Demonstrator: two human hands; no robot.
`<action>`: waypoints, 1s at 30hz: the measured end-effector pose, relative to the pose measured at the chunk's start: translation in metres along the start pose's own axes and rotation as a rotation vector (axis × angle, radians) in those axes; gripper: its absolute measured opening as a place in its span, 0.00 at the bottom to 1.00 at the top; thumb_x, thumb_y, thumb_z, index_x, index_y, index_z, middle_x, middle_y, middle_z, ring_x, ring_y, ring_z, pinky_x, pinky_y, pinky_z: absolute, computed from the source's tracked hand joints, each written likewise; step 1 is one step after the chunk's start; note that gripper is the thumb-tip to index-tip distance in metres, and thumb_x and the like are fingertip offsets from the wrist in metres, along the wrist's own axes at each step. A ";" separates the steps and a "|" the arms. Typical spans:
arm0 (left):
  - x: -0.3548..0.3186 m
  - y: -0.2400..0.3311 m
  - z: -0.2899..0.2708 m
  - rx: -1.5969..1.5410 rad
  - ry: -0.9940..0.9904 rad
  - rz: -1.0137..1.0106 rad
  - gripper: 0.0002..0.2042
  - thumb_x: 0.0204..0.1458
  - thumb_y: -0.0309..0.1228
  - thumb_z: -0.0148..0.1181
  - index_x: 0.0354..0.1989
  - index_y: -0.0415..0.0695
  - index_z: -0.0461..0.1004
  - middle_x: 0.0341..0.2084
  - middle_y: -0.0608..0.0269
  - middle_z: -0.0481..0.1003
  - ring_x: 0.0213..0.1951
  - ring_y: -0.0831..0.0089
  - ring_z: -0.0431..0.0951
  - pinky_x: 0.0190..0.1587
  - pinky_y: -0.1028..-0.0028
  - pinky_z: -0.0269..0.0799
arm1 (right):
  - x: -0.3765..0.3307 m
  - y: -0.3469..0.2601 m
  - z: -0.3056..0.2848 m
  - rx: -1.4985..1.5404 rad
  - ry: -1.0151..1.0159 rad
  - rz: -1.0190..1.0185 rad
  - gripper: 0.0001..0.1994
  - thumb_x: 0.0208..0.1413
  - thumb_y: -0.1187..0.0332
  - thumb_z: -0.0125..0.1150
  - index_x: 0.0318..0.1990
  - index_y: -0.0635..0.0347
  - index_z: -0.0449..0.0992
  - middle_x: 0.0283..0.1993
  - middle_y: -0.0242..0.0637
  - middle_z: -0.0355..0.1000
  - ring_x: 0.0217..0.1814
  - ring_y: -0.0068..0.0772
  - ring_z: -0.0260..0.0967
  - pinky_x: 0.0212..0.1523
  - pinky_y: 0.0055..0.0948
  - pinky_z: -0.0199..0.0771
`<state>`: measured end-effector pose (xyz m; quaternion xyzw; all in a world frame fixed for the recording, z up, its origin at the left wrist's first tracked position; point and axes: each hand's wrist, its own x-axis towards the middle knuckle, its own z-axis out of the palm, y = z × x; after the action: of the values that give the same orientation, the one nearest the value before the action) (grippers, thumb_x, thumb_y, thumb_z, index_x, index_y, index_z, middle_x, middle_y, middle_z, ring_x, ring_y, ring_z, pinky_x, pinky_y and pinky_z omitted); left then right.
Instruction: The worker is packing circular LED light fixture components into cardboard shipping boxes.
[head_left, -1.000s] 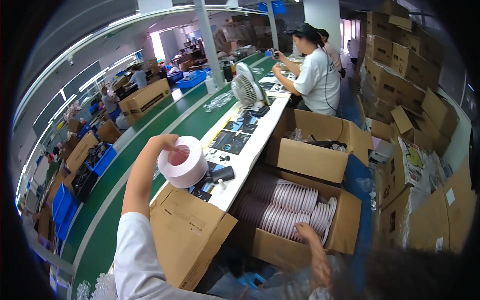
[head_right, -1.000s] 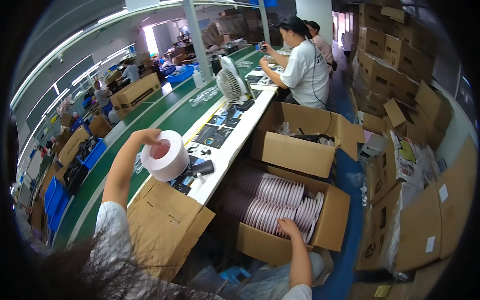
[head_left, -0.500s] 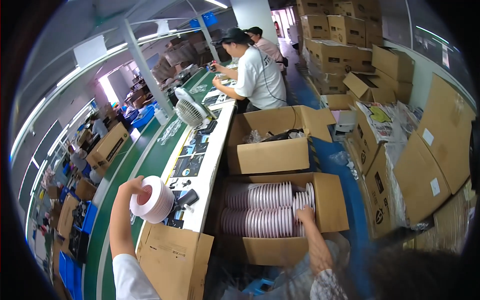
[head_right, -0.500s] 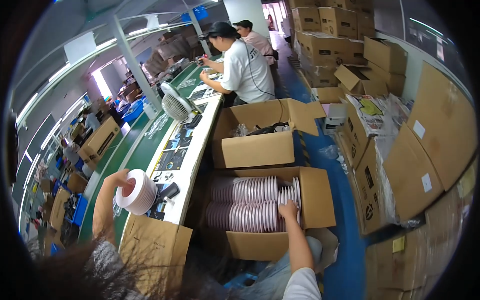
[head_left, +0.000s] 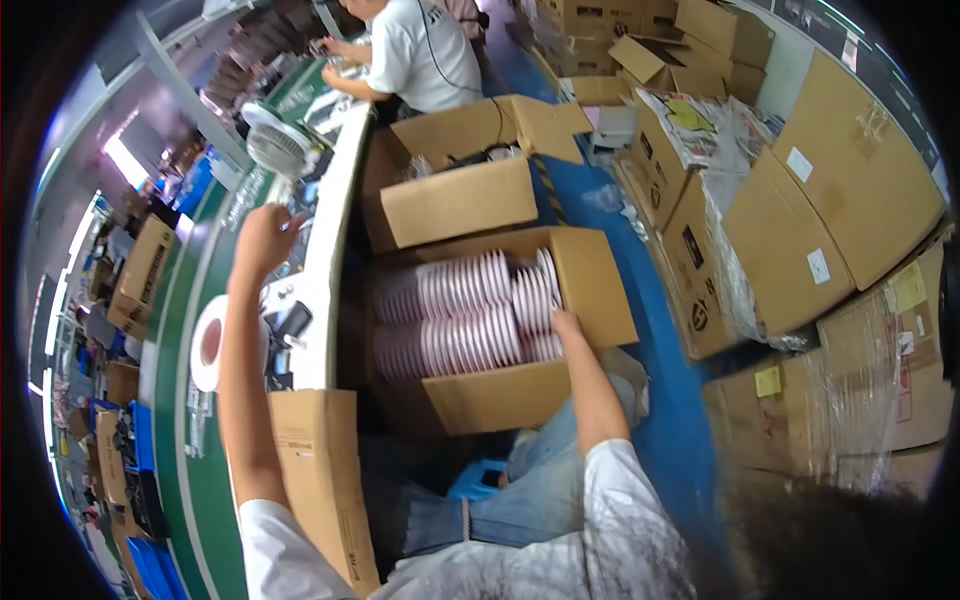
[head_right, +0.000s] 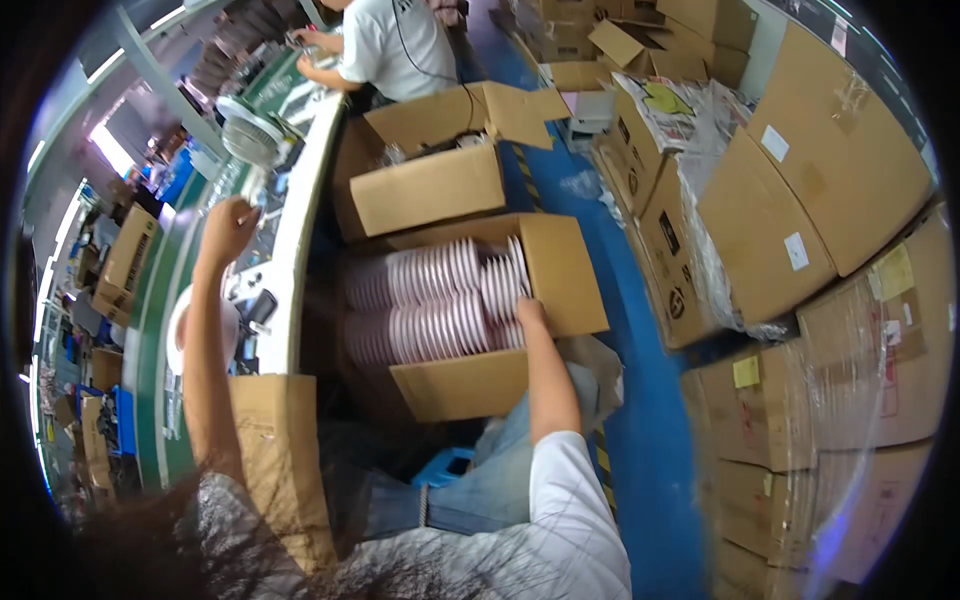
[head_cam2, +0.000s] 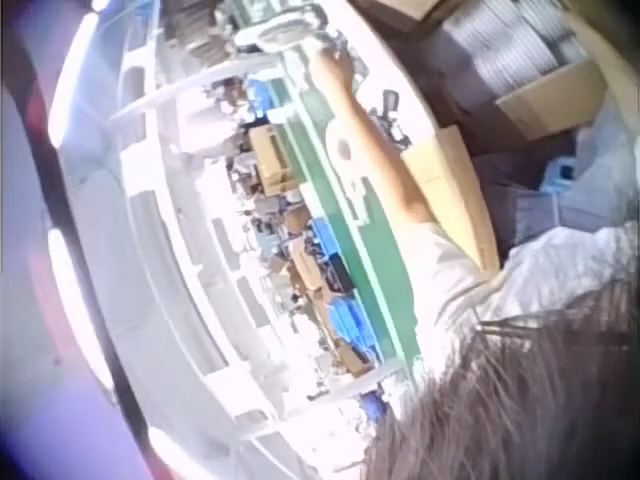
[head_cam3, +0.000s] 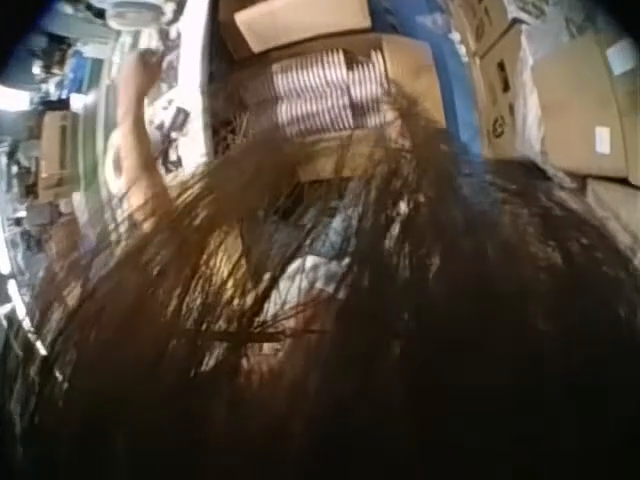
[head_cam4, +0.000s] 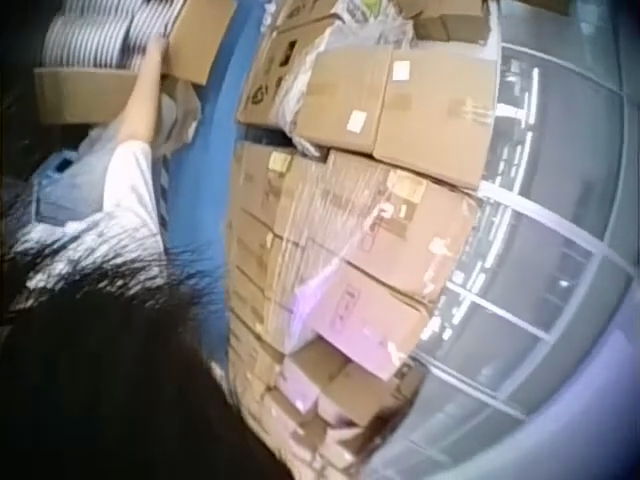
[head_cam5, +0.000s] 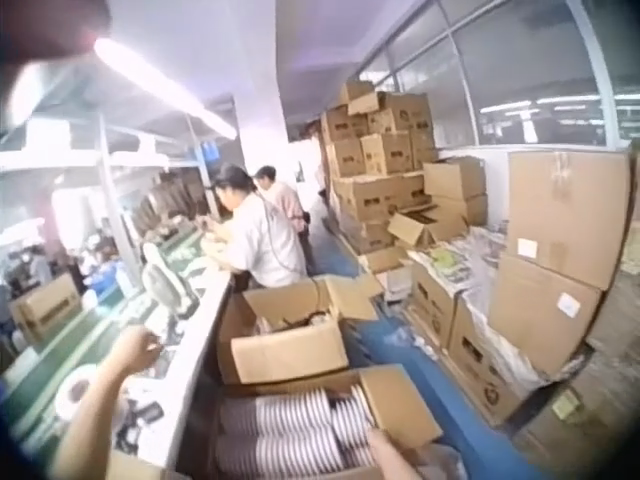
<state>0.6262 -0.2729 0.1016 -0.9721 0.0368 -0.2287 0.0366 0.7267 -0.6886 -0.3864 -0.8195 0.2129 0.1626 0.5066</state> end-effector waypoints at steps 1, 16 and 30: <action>0.003 0.042 0.032 -0.255 0.056 -0.033 0.15 0.48 0.37 0.61 0.21 0.35 0.73 0.22 0.42 0.72 0.29 0.47 0.74 0.32 0.58 0.68 | 0.000 0.010 -0.013 0.034 0.058 0.045 0.28 0.48 0.55 0.47 0.46 0.73 0.74 0.53 0.63 0.68 0.59 0.58 0.65 0.59 0.41 0.63; -0.224 0.278 0.316 -0.927 -0.483 -0.368 0.12 0.45 0.28 0.56 0.37 0.34 0.75 0.31 0.43 0.77 0.35 0.52 0.79 0.41 0.63 0.74 | -0.035 0.024 -0.009 -0.372 -0.098 0.095 0.32 0.44 0.63 0.59 0.57 0.74 0.64 0.59 0.61 0.64 0.63 0.56 0.61 0.63 0.39 0.60; -0.243 0.270 0.311 -1.038 -0.434 -0.501 0.09 0.45 0.26 0.55 0.33 0.35 0.74 0.28 0.48 0.76 0.32 0.57 0.77 0.37 0.66 0.72 | -0.062 -0.029 -0.033 -0.569 0.078 -0.053 0.16 0.46 0.69 0.59 0.43 0.67 0.76 0.48 0.57 0.72 0.52 0.57 0.70 0.51 0.44 0.72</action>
<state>0.5336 -0.5032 -0.3071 -0.8667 -0.0944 0.0203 -0.4894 0.6900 -0.6956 -0.3204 -0.9396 0.1568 0.1707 0.2519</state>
